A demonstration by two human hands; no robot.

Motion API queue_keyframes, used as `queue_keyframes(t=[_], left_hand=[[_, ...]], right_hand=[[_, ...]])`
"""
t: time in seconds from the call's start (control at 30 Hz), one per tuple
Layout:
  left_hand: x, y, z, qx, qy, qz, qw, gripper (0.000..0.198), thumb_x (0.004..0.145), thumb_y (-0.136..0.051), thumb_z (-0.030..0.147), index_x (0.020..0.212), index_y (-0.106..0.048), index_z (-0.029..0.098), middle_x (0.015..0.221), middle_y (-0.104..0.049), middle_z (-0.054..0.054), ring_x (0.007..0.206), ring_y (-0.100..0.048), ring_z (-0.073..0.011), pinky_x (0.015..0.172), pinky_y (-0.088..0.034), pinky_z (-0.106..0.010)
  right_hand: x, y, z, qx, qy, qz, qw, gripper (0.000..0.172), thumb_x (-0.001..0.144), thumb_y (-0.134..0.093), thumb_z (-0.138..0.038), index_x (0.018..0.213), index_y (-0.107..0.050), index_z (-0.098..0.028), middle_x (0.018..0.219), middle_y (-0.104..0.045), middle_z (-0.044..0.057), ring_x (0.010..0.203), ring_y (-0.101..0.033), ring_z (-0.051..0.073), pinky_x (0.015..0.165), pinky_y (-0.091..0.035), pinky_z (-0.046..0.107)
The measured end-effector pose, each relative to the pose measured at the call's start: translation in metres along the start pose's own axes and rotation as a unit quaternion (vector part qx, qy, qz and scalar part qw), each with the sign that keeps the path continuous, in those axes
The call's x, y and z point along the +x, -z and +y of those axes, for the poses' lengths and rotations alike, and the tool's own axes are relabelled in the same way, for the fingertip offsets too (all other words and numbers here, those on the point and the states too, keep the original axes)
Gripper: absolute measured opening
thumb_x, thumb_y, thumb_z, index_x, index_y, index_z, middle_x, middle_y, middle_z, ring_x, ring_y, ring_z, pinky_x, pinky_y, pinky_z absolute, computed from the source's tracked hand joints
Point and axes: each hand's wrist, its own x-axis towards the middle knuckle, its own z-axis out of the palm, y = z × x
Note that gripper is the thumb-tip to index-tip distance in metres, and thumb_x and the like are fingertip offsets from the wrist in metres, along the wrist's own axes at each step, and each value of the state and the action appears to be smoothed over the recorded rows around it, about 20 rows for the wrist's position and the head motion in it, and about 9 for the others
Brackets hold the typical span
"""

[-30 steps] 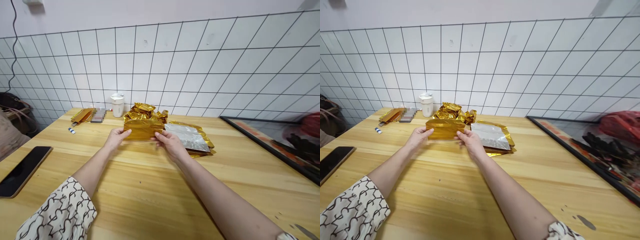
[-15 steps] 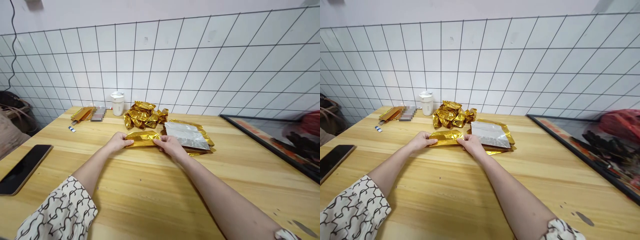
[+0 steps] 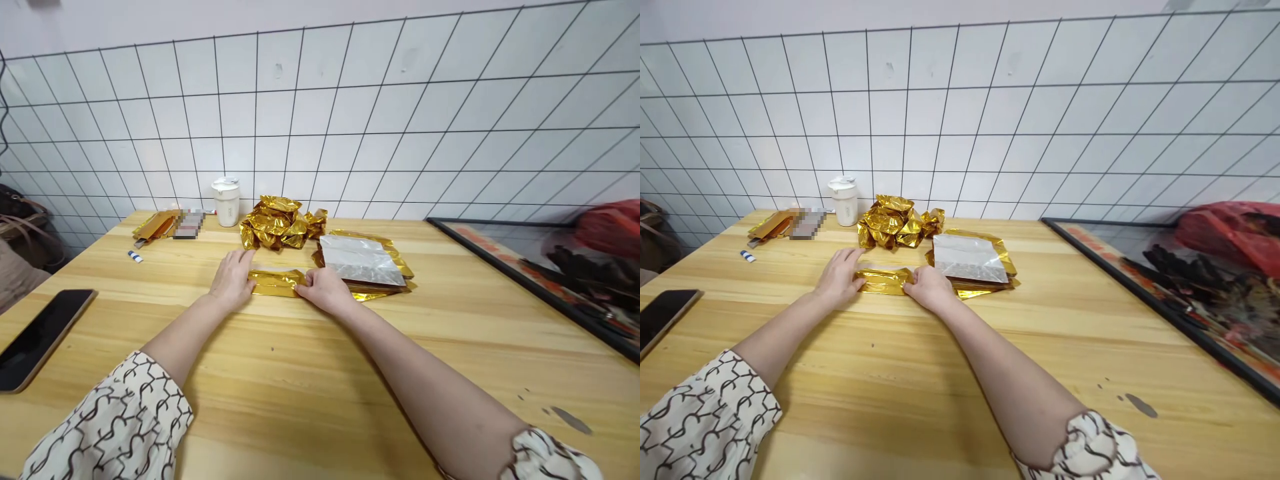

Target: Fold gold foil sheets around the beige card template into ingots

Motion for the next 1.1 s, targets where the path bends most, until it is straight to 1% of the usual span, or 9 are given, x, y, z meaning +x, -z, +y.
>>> queue_keyframes(t=[0.07, 0.17, 0.27, 0.33, 0.47, 0.63, 0.8, 0.93, 1.1], left_hand=[[-0.004, 0.0, 0.009, 0.077, -0.1, 0.001, 0.992, 0.04, 0.07, -0.064, 0.009, 0.109, -0.061, 0.017, 0.114, -0.06, -0.011, 0.109, -0.052, -0.0276, 0.097, -0.041, -0.04], [-0.011, 0.001, 0.024, 0.133, -0.169, -0.103, 0.971, 0.011, 0.083, -0.055, 0.017, 0.087, -0.064, 0.018, 0.098, -0.064, -0.01, 0.093, -0.058, -0.0238, 0.087, -0.047, -0.036], [-0.022, 0.004, 0.032, 0.174, -0.203, -0.189, 0.945, 0.019, 0.09, -0.047, 0.024, 0.082, -0.062, 0.018, 0.09, -0.064, -0.008, 0.089, -0.059, -0.023, 0.085, -0.048, -0.036], [-0.031, 0.005, 0.032, 0.193, -0.205, -0.207, 0.937, 0.022, 0.093, -0.045, 0.029, 0.088, -0.062, 0.017, 0.095, -0.064, -0.009, 0.093, -0.059, -0.0244, 0.086, -0.048, -0.038], [-0.043, 0.005, 0.021, 0.191, -0.197, -0.192, 0.942, 0.03, 0.094, -0.044, 0.033, 0.113, -0.056, 0.013, 0.122, -0.059, -0.014, 0.114, -0.054, -0.0263, 0.098, -0.043, -0.042], [-0.048, 0.0, 0.015, 0.18, -0.188, -0.179, 0.949, 0.038, 0.096, -0.043, 0.039, 0.121, -0.053, 0.012, 0.133, -0.054, -0.016, 0.124, -0.048, -0.0274, 0.104, -0.039, -0.045], [-0.049, -0.003, 0.019, 0.179, -0.18, -0.169, 0.952, 0.038, 0.095, -0.044, 0.036, 0.121, -0.054, 0.011, 0.131, -0.055, -0.016, 0.123, -0.05, -0.0276, 0.102, -0.041, -0.045], [-0.05, -0.004, 0.02, 0.177, -0.18, -0.162, 0.954, 0.036, 0.093, -0.047, 0.031, 0.121, -0.054, 0.01, 0.13, -0.056, -0.016, 0.122, -0.05, -0.0269, 0.102, -0.041, -0.044], [-0.051, -0.006, 0.021, 0.18, -0.175, -0.152, 0.956, 0.038, 0.092, -0.048, 0.031, 0.124, -0.053, 0.011, 0.13, -0.056, -0.015, 0.122, -0.05, -0.0262, 0.102, -0.041, -0.043]], right_hand=[[-0.002, -0.001, -0.003, -0.026, -0.004, 0.001, 1.0, 0.018, 0.073, -0.06, -0.025, 0.057, -0.053, -0.022, 0.059, -0.059, 0.002, 0.063, -0.058, 0.019, 0.051, -0.031, 0.026], [-0.005, -0.001, -0.006, -0.053, -0.007, -0.002, 0.999, 0.01, 0.076, -0.059, -0.027, 0.067, -0.061, -0.022, 0.068, -0.065, 0.005, 0.071, -0.062, 0.02, 0.053, -0.033, 0.026], [-0.005, 0.0, -0.007, -0.066, -0.006, -0.009, 0.998, 0.01, 0.077, -0.059, -0.029, 0.076, -0.065, -0.021, 0.075, -0.068, 0.006, 0.075, -0.063, 0.021, 0.054, -0.035, 0.026], [-0.005, 0.0, -0.007, -0.069, -0.005, -0.014, 0.997, 0.011, 0.078, -0.059, -0.029, 0.08, -0.065, -0.02, 0.077, -0.069, 0.006, 0.076, -0.063, 0.021, 0.055, -0.036, 0.026], [-0.004, 0.001, -0.007, -0.072, -0.001, -0.016, 0.997, 0.014, 0.081, -0.059, -0.03, 0.086, -0.066, -0.02, 0.081, -0.069, 0.007, 0.078, -0.063, 0.022, 0.058, -0.037, 0.027], [-0.008, 0.001, -0.006, -0.084, 0.017, 0.011, 0.996, 0.026, 0.085, -0.058, -0.029, 0.107, -0.06, -0.016, 0.101, -0.066, 0.011, 0.092, -0.06, 0.024, 0.07, -0.041, 0.03], [-0.026, -0.011, -0.013, -0.162, 0.209, 0.141, 0.954, 0.028, 0.086, -0.054, -0.02, 0.113, -0.058, -0.01, 0.116, -0.058, 0.018, 0.104, -0.051, 0.028, 0.087, -0.038, 0.038], [-0.042, -0.028, -0.021, -0.165, 0.301, 0.096, 0.934, 0.019, 0.09, -0.048, -0.017, 0.102, -0.062, -0.012, 0.102, -0.061, 0.013, 0.094, -0.052, 0.024, 0.082, -0.04, 0.035], [-0.048, -0.032, -0.016, -0.191, 0.31, 0.054, 0.93, 0.023, 0.091, -0.048, -0.019, 0.106, -0.062, -0.009, 0.098, -0.062, 0.013, 0.093, -0.053, 0.025, 0.081, -0.04, 0.035]])
